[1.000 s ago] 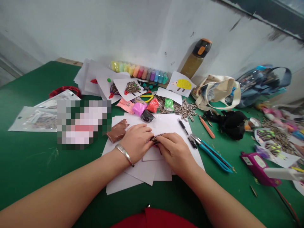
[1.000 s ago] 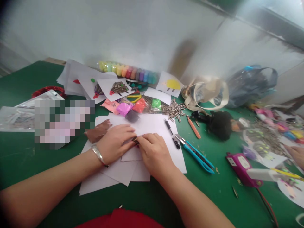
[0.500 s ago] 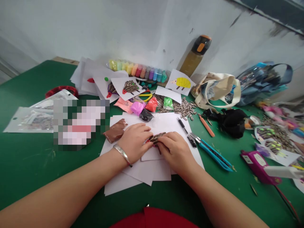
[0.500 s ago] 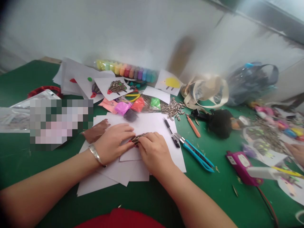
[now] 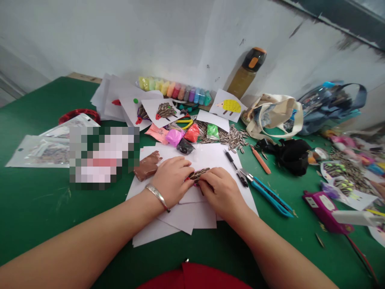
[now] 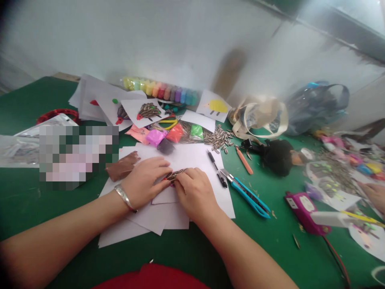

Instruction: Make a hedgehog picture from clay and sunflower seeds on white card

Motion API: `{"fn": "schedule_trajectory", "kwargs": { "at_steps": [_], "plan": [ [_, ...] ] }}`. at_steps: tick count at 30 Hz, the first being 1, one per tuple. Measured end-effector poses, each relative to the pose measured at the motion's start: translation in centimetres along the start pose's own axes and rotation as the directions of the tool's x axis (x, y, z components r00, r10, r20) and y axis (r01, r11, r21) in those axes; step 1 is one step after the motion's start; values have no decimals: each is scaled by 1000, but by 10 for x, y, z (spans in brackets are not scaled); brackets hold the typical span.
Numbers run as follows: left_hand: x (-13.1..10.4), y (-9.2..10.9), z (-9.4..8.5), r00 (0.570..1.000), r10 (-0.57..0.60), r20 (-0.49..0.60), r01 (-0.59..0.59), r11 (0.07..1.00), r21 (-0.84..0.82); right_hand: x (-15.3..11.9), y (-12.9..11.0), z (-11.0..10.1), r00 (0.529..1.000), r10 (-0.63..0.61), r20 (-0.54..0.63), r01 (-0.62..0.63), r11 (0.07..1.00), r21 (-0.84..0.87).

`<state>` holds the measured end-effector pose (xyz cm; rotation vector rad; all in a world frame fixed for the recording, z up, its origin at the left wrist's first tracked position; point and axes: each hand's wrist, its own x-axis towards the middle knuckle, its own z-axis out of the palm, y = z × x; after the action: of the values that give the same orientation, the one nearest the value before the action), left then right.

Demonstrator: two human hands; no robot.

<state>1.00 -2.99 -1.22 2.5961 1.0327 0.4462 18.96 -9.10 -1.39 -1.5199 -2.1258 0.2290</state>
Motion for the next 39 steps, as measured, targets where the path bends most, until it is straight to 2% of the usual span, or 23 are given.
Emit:
{"fn": "schedule_trajectory", "kwargs": {
  "at_steps": [11,14,19,21,25,31,39],
  "plan": [
    [-5,-1,8,1000,2,-13,-1,999,44,1,-1,6,1000,-8,18,9,999,-44],
    [-5,0,6,1000,21,-9,-21,998,56,1,-1,3,1000,-11,12,11,1000,-22],
    [0,-2,-3,995,51,87,-53,998,17,0,1,-7,999,-20,-36,22,998,52],
    [2,-5,-5,995,66,71,-65,998,-15,-1,-1,-11,998,-36,-46,39,997,60],
    [1,-9,-4,997,73,6,-73,996,-48,-4,-5,-15,996,-84,-4,84,995,53],
    [3,-10,0,998,51,-23,-53,997,-58,-4,-5,-15,996,-81,27,80,997,21],
    [5,-8,-2,1000,27,0,-27,998,-54,-6,-11,-11,984,-137,114,150,983,-110]
  ]
}}
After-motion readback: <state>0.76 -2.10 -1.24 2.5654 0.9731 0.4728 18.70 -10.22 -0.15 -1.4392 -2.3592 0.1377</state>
